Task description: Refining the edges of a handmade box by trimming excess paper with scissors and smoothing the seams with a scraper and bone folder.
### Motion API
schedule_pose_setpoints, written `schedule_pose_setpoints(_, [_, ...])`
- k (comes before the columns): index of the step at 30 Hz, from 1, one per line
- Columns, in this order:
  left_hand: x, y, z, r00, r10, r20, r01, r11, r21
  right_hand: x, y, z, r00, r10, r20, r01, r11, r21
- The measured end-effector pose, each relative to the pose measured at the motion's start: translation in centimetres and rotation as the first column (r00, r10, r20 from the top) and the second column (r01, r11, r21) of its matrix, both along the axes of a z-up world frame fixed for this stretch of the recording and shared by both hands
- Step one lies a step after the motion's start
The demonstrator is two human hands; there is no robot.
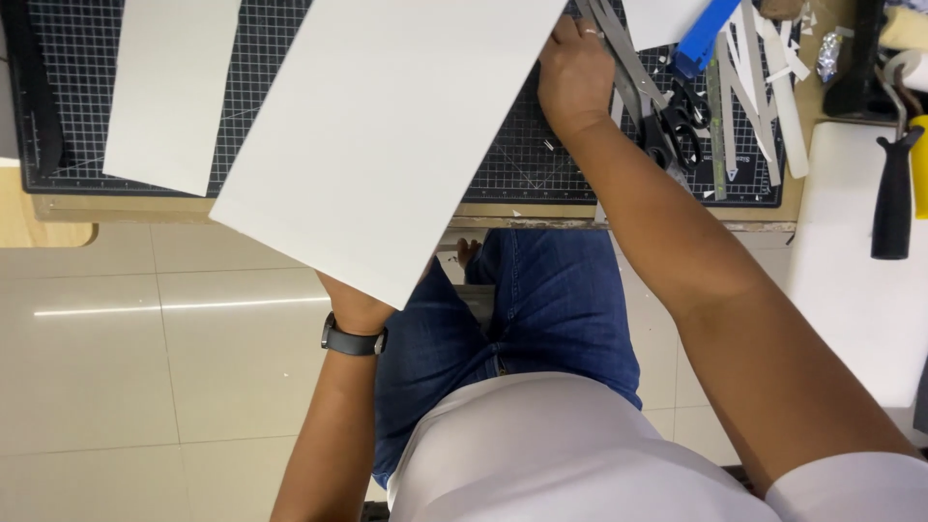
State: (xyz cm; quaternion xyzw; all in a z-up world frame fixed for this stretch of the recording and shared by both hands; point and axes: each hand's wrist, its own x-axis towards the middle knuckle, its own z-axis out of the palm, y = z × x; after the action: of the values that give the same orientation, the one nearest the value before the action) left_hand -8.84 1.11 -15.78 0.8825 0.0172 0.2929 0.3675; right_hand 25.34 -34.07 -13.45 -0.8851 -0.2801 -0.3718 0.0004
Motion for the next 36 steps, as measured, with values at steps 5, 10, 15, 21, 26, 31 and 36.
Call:
schedule_pose_setpoints(5, [1.7, -1.9, 1.9, 1.0, -0.003, 0.025, 0.004, 0.999, -0.049, -2.0, 1.3, 1.5, 0.991, -0.131, -0.005, 0.129, 0.983, -0.132])
schedule_pose_setpoints(10, [5.2, -7.6, 8.2, 1.0, 0.008, 0.012, -0.007, 0.996, -0.094, -4.1, 1.8, 3.5, 0.998, 0.028, 0.054, -0.027, 0.999, -0.024])
schedule_pose_setpoints(15, [7.0, -7.9, 9.0, 0.999, 0.017, 0.028, -0.013, 0.991, -0.135, -1.5, 1.4, 2.2, 0.992, -0.047, 0.116, 0.049, 0.999, -0.015])
schedule_pose_setpoints(21, [6.4, -8.3, 9.4, 1.0, 0.018, 0.016, -0.015, 0.981, -0.194, 1.7, -0.2, -0.7, 0.873, -0.19, -0.449, 0.215, 0.977, 0.005])
schedule_pose_setpoints(26, [6.6, -8.9, 9.9, 0.999, 0.023, 0.042, -0.012, 0.971, -0.24, -9.3, 4.0, 5.7, 0.967, -0.065, -0.248, 0.054, 0.997, -0.053])
schedule_pose_setpoints(31, [6.9, -9.4, 12.5, 0.999, 0.044, 0.004, -0.04, 0.944, -0.328, -18.4, 5.5, 12.6, 0.703, 0.447, -0.553, -0.263, 0.886, 0.381])
schedule_pose_setpoints(36, [7.0, -11.0, 15.7, 0.997, 0.062, 0.035, -0.026, 0.773, -0.634, -20.2, 4.9, 14.8, 0.701, 0.43, -0.569, -0.233, 0.892, 0.386])
